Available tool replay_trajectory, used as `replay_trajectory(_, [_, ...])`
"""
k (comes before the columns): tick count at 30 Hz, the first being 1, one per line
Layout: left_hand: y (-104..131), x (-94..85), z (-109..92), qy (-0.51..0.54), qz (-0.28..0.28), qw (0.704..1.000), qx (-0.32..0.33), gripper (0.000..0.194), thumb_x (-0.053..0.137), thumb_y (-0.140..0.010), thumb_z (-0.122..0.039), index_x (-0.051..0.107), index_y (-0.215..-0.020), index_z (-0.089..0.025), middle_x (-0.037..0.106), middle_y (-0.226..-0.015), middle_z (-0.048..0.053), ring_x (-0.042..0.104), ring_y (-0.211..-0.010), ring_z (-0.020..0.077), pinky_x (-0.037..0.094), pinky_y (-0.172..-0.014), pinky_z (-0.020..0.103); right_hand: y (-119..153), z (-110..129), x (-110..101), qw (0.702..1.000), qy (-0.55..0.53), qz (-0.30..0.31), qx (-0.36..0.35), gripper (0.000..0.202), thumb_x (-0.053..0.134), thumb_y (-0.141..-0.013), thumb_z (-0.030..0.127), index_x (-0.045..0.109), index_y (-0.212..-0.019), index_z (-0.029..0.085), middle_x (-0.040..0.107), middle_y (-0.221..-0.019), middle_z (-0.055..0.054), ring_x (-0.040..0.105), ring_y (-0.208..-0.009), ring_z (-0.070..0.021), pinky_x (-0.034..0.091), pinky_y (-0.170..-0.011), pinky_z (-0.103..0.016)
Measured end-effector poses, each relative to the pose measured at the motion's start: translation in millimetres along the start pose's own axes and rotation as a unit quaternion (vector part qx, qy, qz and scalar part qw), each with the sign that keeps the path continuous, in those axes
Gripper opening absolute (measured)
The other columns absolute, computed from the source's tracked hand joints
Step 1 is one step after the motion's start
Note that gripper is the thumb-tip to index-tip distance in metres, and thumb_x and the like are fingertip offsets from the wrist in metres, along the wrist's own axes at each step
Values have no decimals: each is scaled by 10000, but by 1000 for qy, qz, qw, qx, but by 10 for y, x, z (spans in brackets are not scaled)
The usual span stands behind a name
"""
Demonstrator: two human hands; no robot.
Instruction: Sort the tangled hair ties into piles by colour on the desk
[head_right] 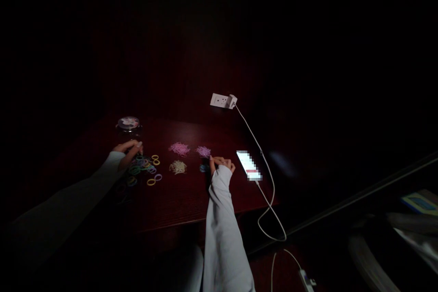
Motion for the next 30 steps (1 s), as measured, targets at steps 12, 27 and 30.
replay_trajectory(12, [-154, -124, 200, 152, -80, 978, -118, 266, 575, -759, -414, 533, -550, -255, 582, -638, 48, 516, -639, 197, 454, -573, 296, 90, -20, 74, 997, 25, 76, 8, 397, 536, -1057, 479, 889, -960, 325, 809, -1216, -38, 543, -1201, -296, 287, -1038, -451])
replay_trajectory(27, [-193, -68, 210, 117, -62, 990, -46, 346, 523, -815, -540, 504, -599, -271, 581, -600, 28, 532, -618, 193, 472, -598, 319, 172, 959, 426, 972, -4, 129, -198, 192, 712, -1027, 397, 828, -1180, 388, 810, -1162, 6, 591, -1136, -246, 283, -1017, -394])
replay_trajectory(30, [-216, -56, 201, 111, -60, 991, -48, 370, 510, -801, -576, 479, -588, -275, 558, -582, 27, 522, -605, 193, 467, -590, 323, 131, 1422, 664, 949, -1, 173, -262, 192, 736, -1018, 429, 821, -1187, 400, 806, -1173, 12, 574, -1153, -245, 290, -1021, -391])
Point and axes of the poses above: each hand's wrist, its own y-axis away from the middle knuckle, its own x-axis out of the palm, z = x × y, the point moved 4 cm from there along -y, towards the middle knuckle
